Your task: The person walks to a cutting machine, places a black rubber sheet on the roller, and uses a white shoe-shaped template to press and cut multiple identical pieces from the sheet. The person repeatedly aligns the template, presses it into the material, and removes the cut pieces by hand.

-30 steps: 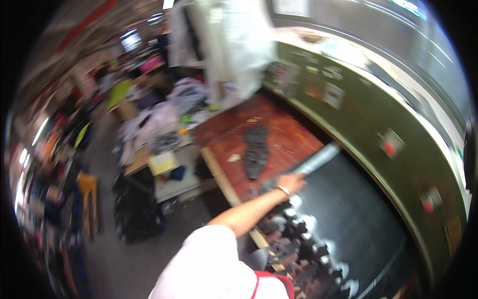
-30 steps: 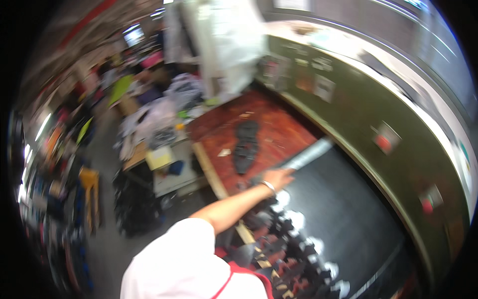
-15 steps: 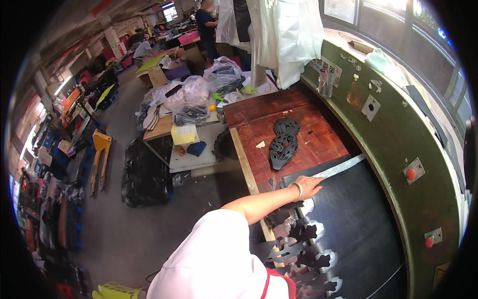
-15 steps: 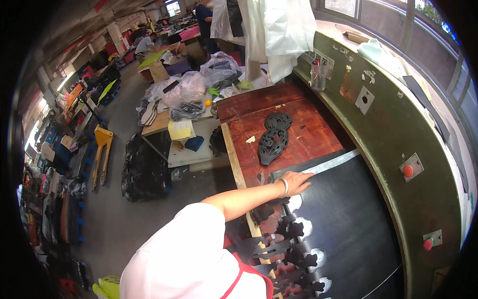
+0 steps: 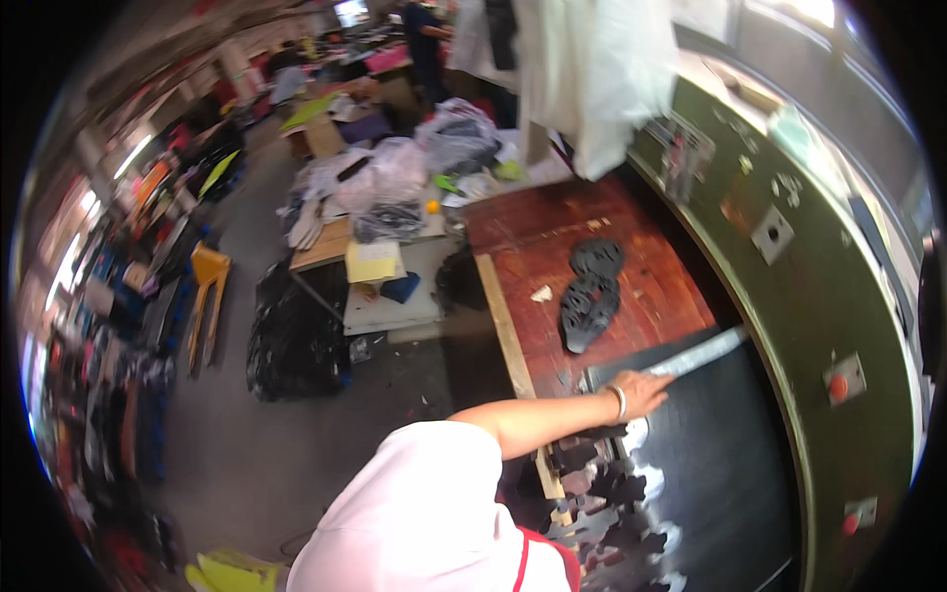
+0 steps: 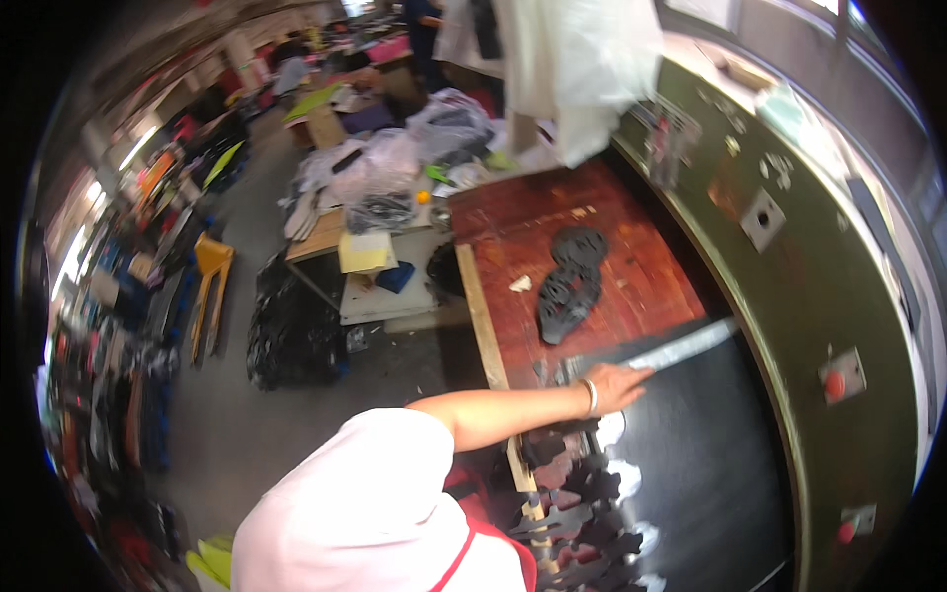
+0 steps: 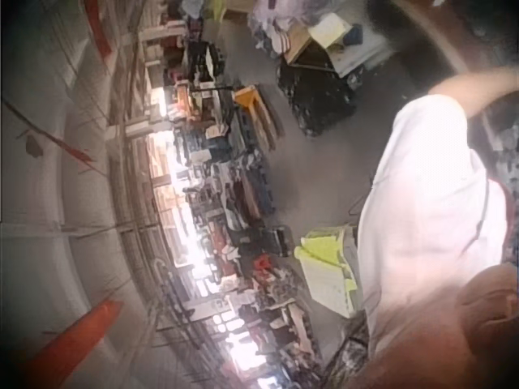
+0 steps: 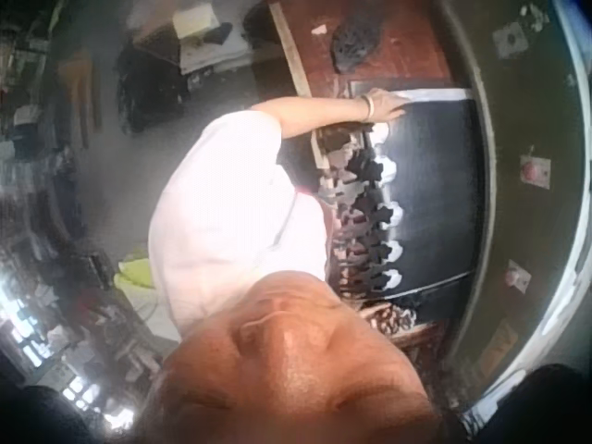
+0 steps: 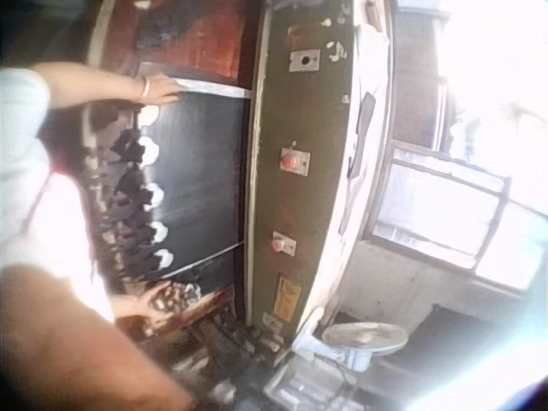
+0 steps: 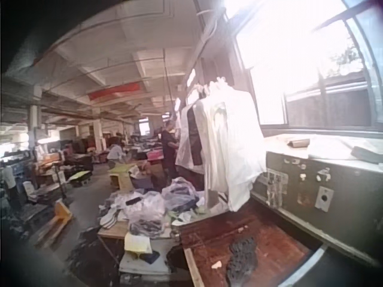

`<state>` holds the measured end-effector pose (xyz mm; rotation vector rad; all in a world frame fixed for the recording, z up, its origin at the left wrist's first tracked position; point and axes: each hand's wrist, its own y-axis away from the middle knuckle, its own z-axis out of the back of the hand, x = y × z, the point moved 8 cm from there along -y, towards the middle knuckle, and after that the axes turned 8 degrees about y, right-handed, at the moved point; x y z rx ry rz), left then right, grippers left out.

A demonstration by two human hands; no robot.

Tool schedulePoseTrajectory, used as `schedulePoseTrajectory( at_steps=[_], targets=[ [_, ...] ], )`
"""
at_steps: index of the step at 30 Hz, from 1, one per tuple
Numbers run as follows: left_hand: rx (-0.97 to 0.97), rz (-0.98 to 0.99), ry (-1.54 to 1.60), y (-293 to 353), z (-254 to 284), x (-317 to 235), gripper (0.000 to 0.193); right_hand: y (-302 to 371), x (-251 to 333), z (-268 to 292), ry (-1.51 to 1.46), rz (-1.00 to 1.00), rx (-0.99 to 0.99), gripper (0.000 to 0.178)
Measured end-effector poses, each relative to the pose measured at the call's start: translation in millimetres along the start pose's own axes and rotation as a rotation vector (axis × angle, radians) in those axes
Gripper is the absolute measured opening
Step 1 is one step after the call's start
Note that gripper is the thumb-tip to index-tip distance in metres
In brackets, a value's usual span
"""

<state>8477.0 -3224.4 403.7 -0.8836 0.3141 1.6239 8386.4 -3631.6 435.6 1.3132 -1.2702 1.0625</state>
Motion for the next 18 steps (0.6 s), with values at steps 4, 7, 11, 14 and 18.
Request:
schedulePoseTrajectory(
  at_steps=[4,7,11,14,18],
  targets=[
    [0.134,0.076,-0.017,0,-7,13,0.045,28,26,29,-0.195,0.048,-0.121,0.091],
    [0.059,0.026,0.007,-3,-6,11,0.042,40,35,30,-0.306,0.106,-0.112,0.093],
    [-0.037,-0.146,0.017,1,-1,0,0.040,8,30,-16,0.095,0.128,-0.090,0.094],
    [-0.001,-0.176,0.031,7,-1,0,0.040,-43,16,-90,0.253,0.079,0.026,0.091],
    [0.020,-0.170,0.053,8,-2,0,0.039,-107,-17,-189,0.612,0.067,0.037,0.078]
  ],
)
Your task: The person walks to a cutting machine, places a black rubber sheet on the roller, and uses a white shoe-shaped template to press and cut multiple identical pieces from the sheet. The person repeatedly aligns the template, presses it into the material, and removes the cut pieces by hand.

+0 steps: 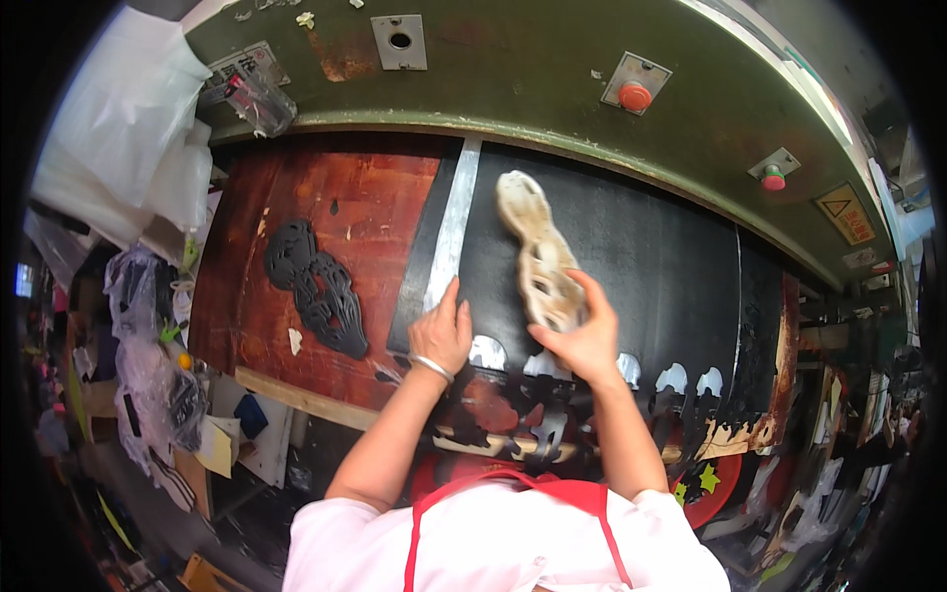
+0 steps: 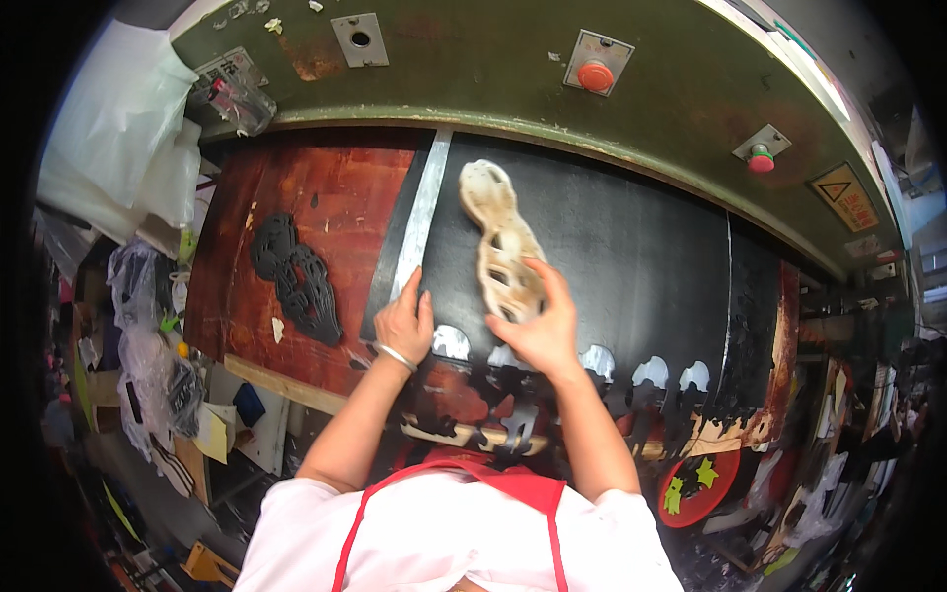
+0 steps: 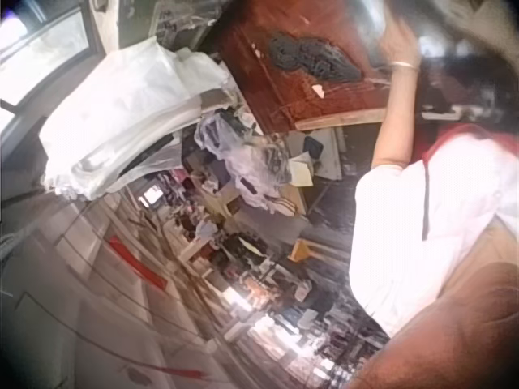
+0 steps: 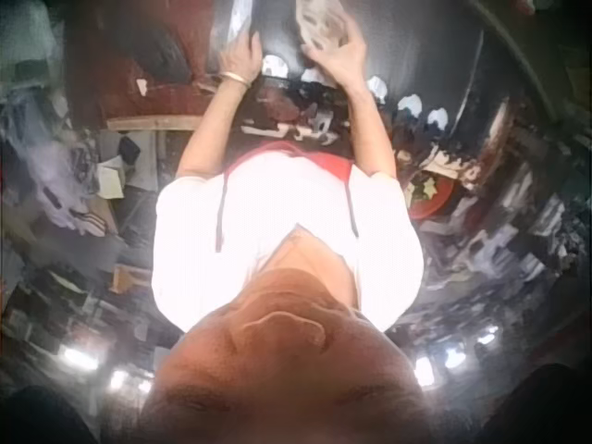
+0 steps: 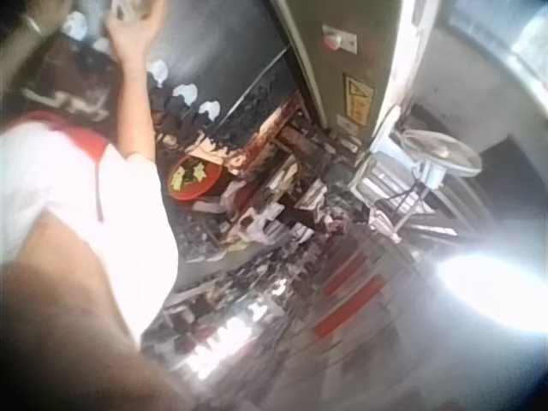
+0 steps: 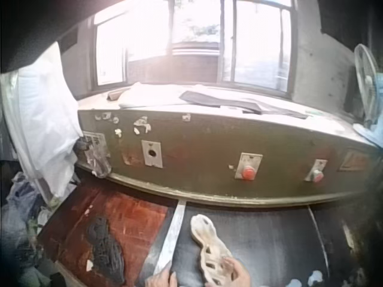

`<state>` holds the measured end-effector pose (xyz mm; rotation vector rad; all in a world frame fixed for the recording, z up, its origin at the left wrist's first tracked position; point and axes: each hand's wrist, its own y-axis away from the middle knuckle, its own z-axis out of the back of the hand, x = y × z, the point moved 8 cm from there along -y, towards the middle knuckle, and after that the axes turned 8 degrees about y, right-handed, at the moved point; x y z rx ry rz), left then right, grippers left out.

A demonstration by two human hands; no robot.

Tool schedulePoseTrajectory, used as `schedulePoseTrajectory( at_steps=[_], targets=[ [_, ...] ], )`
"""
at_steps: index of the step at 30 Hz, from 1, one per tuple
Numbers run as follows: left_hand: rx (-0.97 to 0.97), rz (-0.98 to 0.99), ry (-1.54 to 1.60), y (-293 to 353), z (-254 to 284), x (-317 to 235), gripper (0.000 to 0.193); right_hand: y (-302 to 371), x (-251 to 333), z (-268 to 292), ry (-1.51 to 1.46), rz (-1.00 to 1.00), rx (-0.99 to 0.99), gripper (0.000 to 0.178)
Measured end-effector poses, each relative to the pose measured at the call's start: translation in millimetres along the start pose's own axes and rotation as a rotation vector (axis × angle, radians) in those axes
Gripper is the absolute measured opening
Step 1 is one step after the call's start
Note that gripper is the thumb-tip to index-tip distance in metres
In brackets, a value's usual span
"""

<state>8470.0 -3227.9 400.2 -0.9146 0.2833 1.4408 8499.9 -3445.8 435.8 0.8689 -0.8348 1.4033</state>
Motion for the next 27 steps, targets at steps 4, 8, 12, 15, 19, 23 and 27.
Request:
schedulePoseTrajectory(
  at_steps=[4,8,12,15,19,23,27],
  targets=[
    [-0.050,-0.061,0.020,-1,2,-5,0.040,-9,23,-53,0.381,0.268,-0.208,0.078],
    [0.049,0.010,-0.008,-11,-8,0,0.042,-19,12,-58,0.416,0.242,-0.191,0.087],
    [0.051,0.010,-0.050,-33,-16,-2,0.043,-42,14,-56,0.439,0.245,-0.194,0.090],
    [0.080,0.036,-0.062,-57,-25,2,0.044,-70,9,-47,0.400,0.248,-0.108,0.102],
    [0.066,0.039,0.051,-78,-16,10,0.042,-116,-13,56,0.227,0.197,-0.322,0.094],
    [-0.023,0.204,0.073,-73,5,28,0.029,-149,-34,224,0.234,0.077,-0.859,0.077],
    [0.212,0.316,-0.087,-74,-32,39,0.020,-186,-26,281,0.559,0.128,-0.998,0.090]
  ],
)
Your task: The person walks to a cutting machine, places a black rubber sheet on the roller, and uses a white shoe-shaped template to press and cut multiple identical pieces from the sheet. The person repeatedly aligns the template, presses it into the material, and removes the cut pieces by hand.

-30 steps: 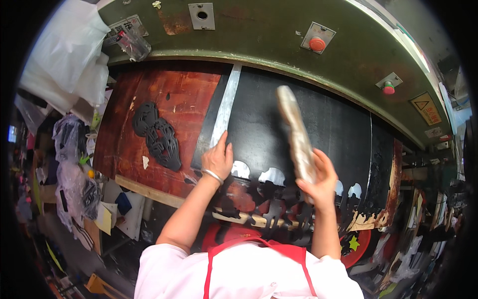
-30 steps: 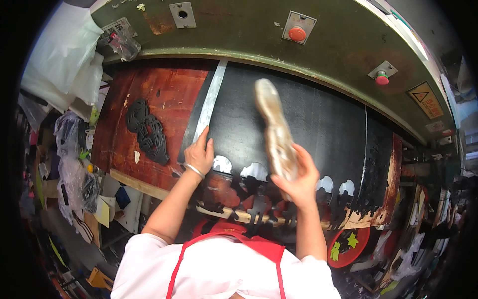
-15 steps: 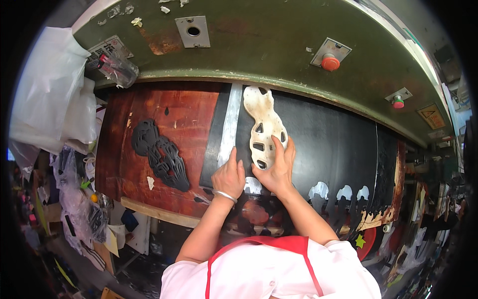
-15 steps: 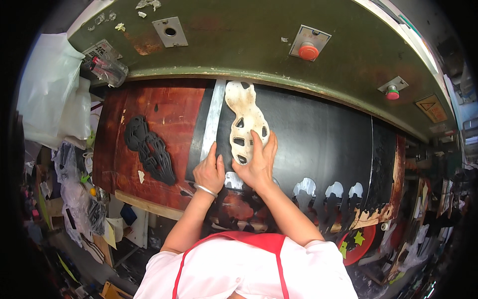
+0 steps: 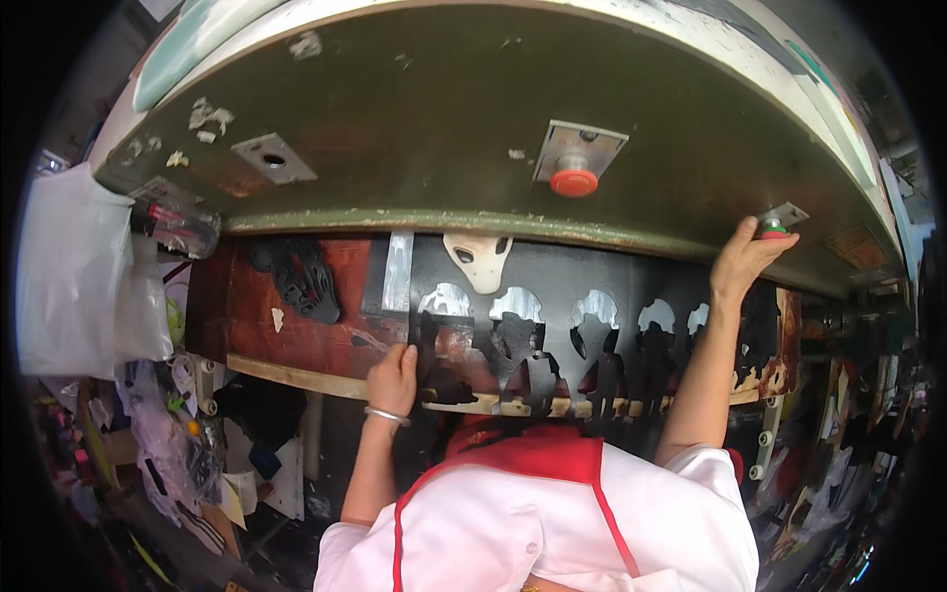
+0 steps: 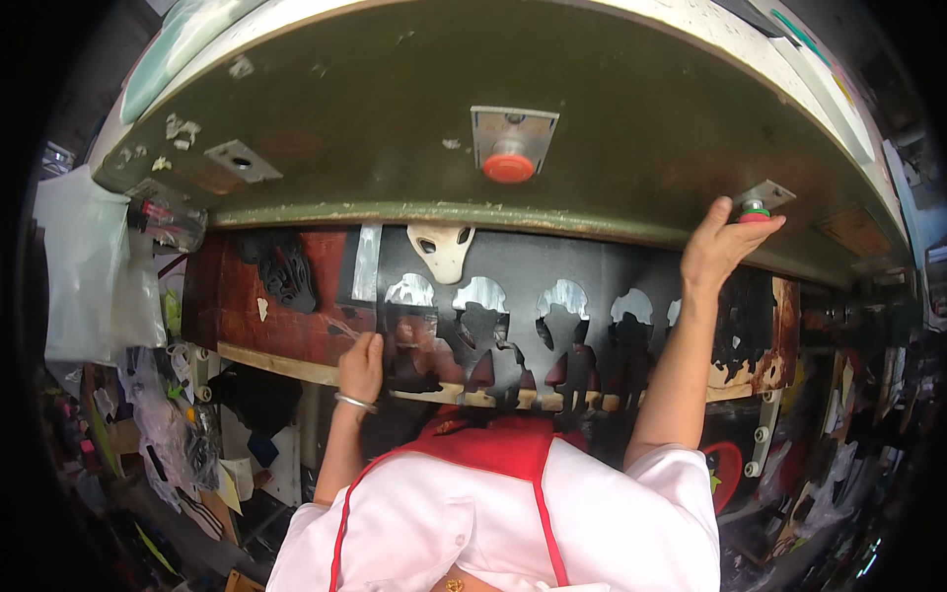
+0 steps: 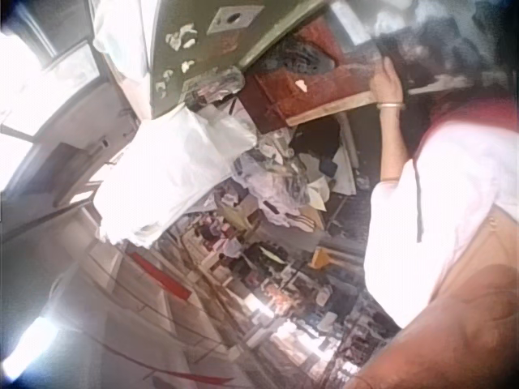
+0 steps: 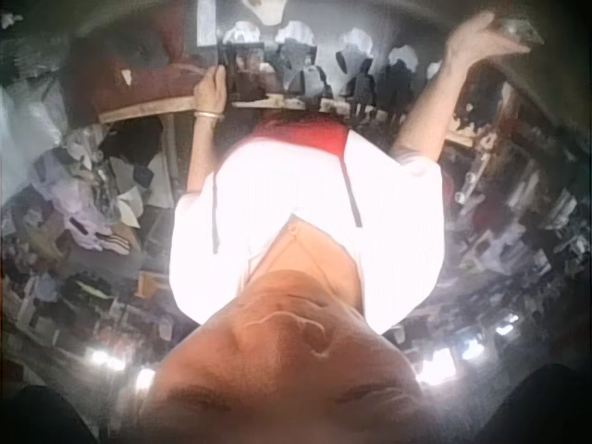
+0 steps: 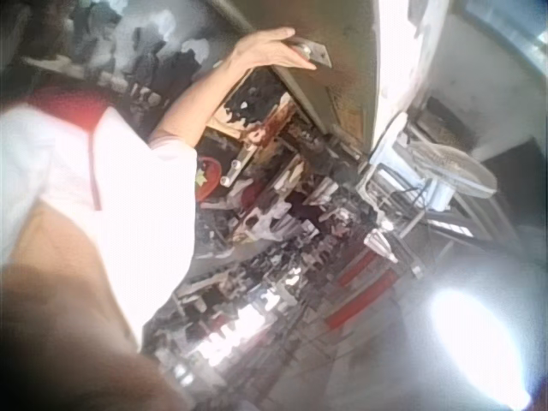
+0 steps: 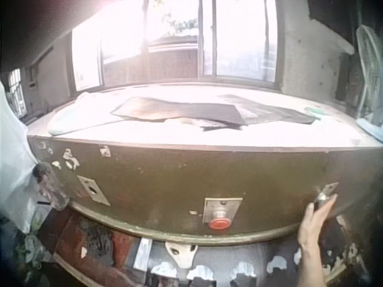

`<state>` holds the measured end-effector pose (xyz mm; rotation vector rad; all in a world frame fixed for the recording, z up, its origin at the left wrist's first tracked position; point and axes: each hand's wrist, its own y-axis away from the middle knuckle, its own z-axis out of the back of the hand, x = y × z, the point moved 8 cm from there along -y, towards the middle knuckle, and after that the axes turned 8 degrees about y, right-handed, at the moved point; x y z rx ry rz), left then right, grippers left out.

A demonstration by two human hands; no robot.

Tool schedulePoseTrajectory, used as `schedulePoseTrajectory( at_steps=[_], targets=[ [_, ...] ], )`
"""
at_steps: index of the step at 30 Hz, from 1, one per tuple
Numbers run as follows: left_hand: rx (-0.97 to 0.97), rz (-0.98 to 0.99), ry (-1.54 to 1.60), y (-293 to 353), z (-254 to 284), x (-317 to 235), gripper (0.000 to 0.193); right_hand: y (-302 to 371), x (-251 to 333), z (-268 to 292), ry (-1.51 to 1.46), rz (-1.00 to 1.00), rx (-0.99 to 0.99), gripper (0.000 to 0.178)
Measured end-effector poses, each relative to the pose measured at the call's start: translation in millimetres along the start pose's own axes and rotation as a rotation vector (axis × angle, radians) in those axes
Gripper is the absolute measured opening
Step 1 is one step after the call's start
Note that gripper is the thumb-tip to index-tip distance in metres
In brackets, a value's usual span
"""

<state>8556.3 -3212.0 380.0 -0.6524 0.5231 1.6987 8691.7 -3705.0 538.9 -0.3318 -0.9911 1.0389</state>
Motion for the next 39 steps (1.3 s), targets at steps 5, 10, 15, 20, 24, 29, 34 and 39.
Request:
schedulePoseTrajectory(
  at_steps=[5,10,15,20,24,29,34,39],
  targets=[
    [-0.177,-0.116,-0.164,-53,-18,-22,0.032,10,-5,-16,0.053,0.008,-0.023,0.096],
    [-0.167,-0.157,-0.133,-71,-16,-28,0.033,20,-50,-4,0.280,0.131,0.053,0.092],
    [-0.231,-0.132,-0.048,-61,-11,-18,0.034,77,-204,27,0.267,-0.542,0.356,0.051],
    [-0.227,-0.136,0.022,-52,-18,-6,0.030,114,-240,30,0.048,-0.348,0.413,0.034],
    [-0.231,-0.207,0.118,-19,-11,-1,0.026,134,-222,77,0.038,-0.217,0.267,0.026],
    [-0.116,-0.162,0.170,31,1,6,0.022,128,-182,107,0.162,-0.456,0.144,0.041],
    [-0.051,0.103,0.248,55,25,10,0.015,153,22,-10,-0.329,-0.171,0.511,0.059],
    [-0.375,-0.215,0.253,38,52,-28,0.027,292,192,-33,-0.175,0.326,0.908,0.101]
  ],
)
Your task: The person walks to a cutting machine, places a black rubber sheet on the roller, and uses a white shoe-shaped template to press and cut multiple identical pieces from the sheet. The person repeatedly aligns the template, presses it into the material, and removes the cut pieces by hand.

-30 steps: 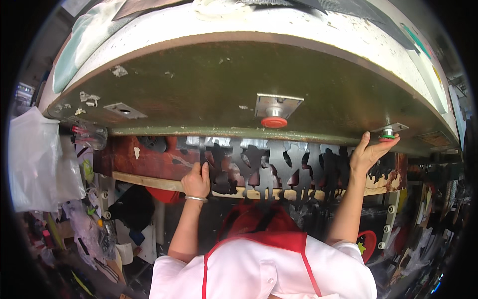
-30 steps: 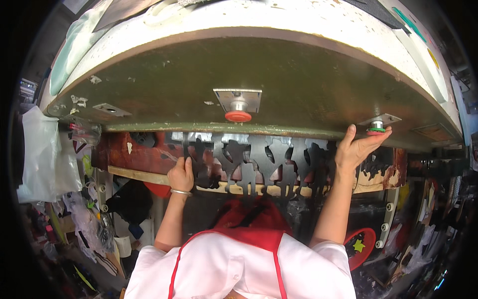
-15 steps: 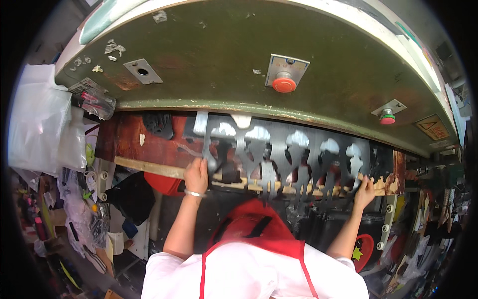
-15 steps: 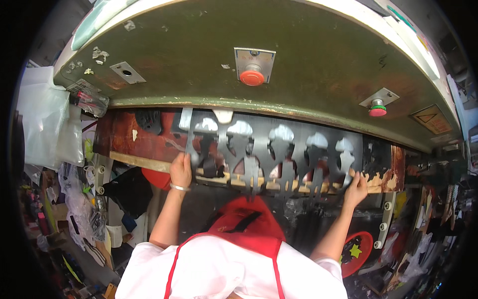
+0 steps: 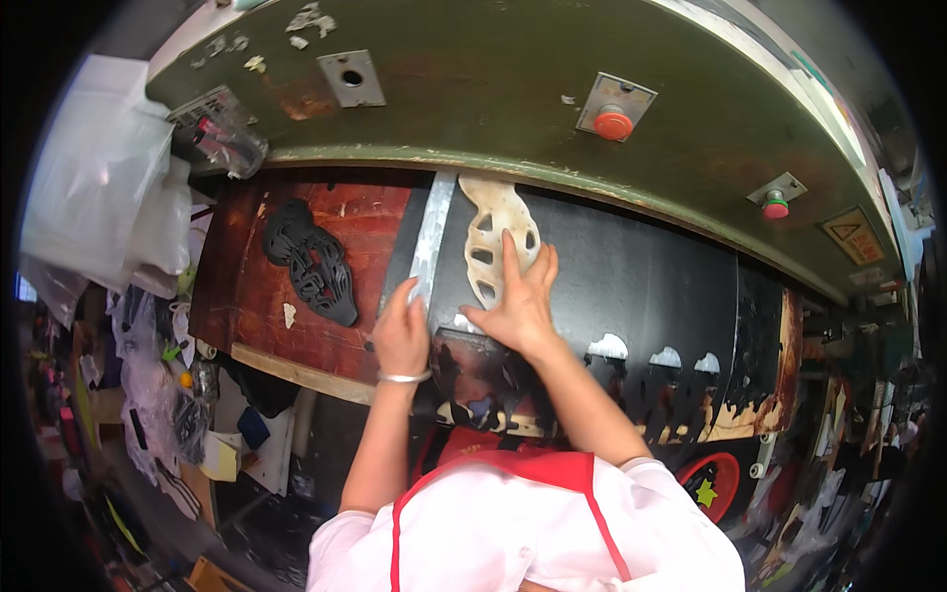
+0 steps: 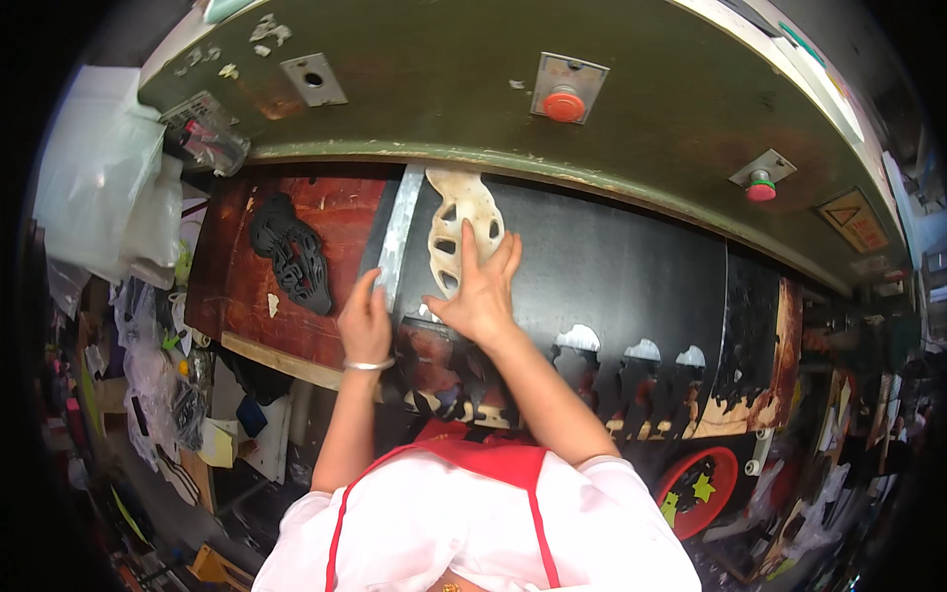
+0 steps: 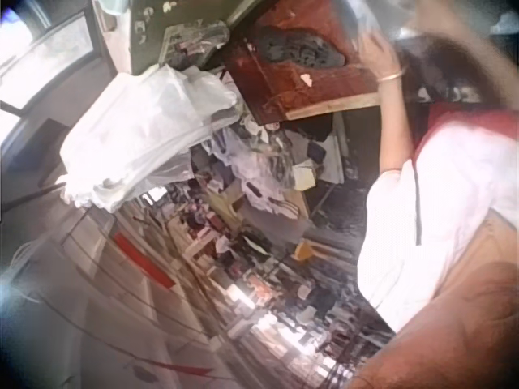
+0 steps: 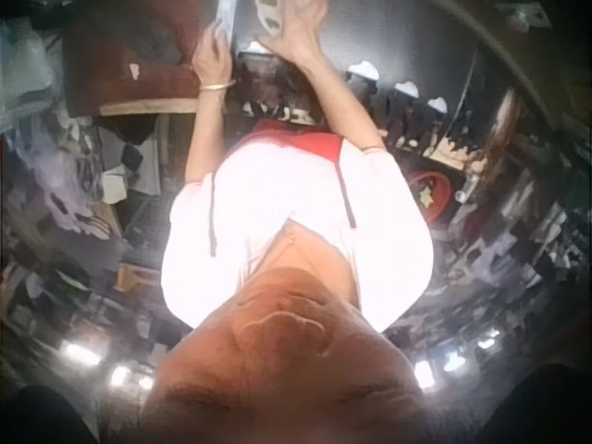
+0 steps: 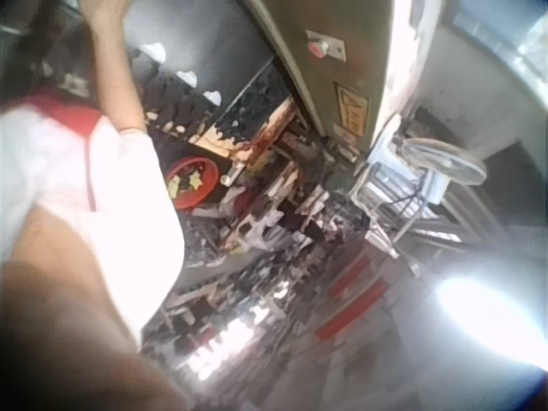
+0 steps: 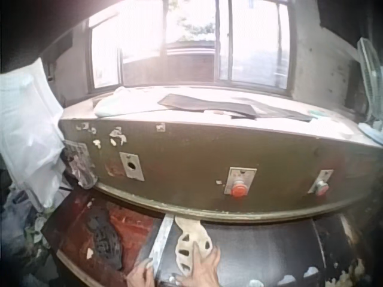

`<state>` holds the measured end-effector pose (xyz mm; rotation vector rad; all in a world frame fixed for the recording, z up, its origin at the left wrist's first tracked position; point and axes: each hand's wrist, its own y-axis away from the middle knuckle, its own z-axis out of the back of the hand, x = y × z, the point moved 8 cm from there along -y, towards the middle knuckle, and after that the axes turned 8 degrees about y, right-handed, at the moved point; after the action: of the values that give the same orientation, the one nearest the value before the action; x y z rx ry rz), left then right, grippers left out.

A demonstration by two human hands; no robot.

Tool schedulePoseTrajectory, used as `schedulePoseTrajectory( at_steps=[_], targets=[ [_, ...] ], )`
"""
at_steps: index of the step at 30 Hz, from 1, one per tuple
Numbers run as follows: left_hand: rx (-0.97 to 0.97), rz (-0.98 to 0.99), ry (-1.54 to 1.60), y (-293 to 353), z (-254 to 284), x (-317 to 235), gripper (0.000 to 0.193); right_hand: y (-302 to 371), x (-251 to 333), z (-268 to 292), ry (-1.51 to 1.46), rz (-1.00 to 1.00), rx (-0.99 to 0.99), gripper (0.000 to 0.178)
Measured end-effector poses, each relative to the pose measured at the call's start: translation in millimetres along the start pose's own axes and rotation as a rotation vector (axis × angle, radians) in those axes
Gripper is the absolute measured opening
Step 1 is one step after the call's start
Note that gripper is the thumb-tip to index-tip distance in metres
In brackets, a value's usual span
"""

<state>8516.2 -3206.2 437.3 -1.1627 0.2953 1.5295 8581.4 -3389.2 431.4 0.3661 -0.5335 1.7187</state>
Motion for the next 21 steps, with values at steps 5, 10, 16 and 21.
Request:
schedulePoseTrajectory(
  at_steps=[5,10,16,21],
  targets=[
    [0.175,-0.080,-0.324,28,-16,1,0.029,38,10,2,-0.101,-0.101,-0.138,0.097],
    [0.215,-0.076,-0.359,62,-1,5,0.030,61,-17,17,-0.849,-0.287,0.025,0.094],
    [0.193,-0.150,-0.381,79,8,-2,0.033,84,-58,48,-1.190,-0.374,-0.075,0.080],
    [0.197,-0.187,-0.401,81,6,-3,0.035,106,-66,76,-0.692,-0.273,-0.165,0.080]
  ],
)
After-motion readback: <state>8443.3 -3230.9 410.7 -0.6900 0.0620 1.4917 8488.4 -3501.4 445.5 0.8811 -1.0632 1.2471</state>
